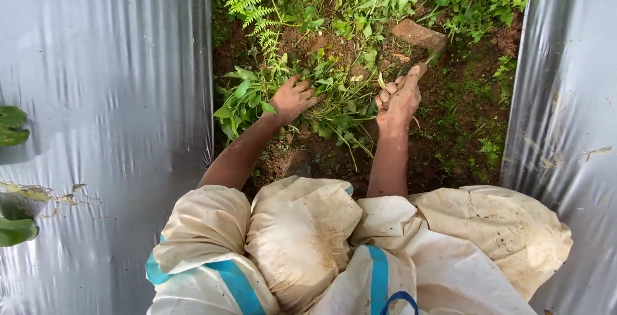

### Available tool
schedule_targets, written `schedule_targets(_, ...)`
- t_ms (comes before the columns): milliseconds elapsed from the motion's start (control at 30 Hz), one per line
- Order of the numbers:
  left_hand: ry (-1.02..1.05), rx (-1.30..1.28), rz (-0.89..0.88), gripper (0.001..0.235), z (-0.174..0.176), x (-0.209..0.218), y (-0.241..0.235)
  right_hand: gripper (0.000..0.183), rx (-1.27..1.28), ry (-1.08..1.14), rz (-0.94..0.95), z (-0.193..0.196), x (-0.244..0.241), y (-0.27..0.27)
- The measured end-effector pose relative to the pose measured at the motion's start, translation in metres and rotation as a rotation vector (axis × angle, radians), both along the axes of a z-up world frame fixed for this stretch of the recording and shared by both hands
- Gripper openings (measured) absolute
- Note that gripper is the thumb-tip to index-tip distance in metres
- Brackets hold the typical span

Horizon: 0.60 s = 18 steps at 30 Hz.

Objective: Using a hand hoe to loosen soil and pulling out weeds by hand in a farm field.

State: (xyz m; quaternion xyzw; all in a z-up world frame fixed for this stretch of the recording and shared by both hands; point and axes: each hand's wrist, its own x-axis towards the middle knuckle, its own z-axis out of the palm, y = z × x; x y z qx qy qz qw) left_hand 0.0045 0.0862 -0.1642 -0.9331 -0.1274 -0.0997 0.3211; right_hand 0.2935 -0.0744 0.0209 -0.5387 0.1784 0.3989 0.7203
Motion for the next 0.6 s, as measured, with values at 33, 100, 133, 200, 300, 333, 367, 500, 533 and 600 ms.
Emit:
schedule_targets(33,0.010,-0.137,-0.007,0.019,0.072,0.013,-0.026,0.041,-0.039,-0.004,0.041,-0.005,0.001,-0.001)
schedule_targets(100,0.023,-0.272,-0.014,0.026,0.152,0.034,-0.049,0.039,-0.076,-0.005,0.082,-0.010,-0.002,-0.002)
schedule_targets(133,0.143,-0.230,0.023,0.030,0.149,0.035,-0.047,0.040,-0.051,0.022,0.088,-0.008,-0.003,0.000)
schedule_targets(200,0.264,-0.183,0.062,0.035,0.153,0.046,-0.038,0.041,-0.022,0.049,0.095,-0.004,-0.004,0.000)
schedule_targets(300,0.767,-0.595,0.250,0.118,0.187,0.084,-0.020,0.042,0.000,0.064,0.048,-0.001,0.000,-0.001)
schedule_targets(333,0.786,-0.812,0.395,0.104,0.210,0.102,-0.017,0.043,0.048,0.106,0.007,-0.002,0.003,-0.003)
schedule_targets(367,0.796,-1.030,0.541,0.093,0.233,0.120,-0.015,0.043,0.095,0.148,-0.034,-0.004,0.005,-0.004)
schedule_targets(500,0.475,-1.142,0.551,0.082,0.223,0.168,-0.010,0.046,0.097,0.141,-0.116,-0.004,0.005,-0.004)
schedule_targets(533,0.427,-1.125,0.570,0.092,0.223,0.180,-0.013,0.044,0.166,0.143,-0.196,0.003,0.001,-0.003)
schedule_targets(600,0.383,-1.103,0.586,0.112,0.215,0.188,-0.024,0.044,0.236,0.146,-0.282,0.010,-0.002,-0.004)
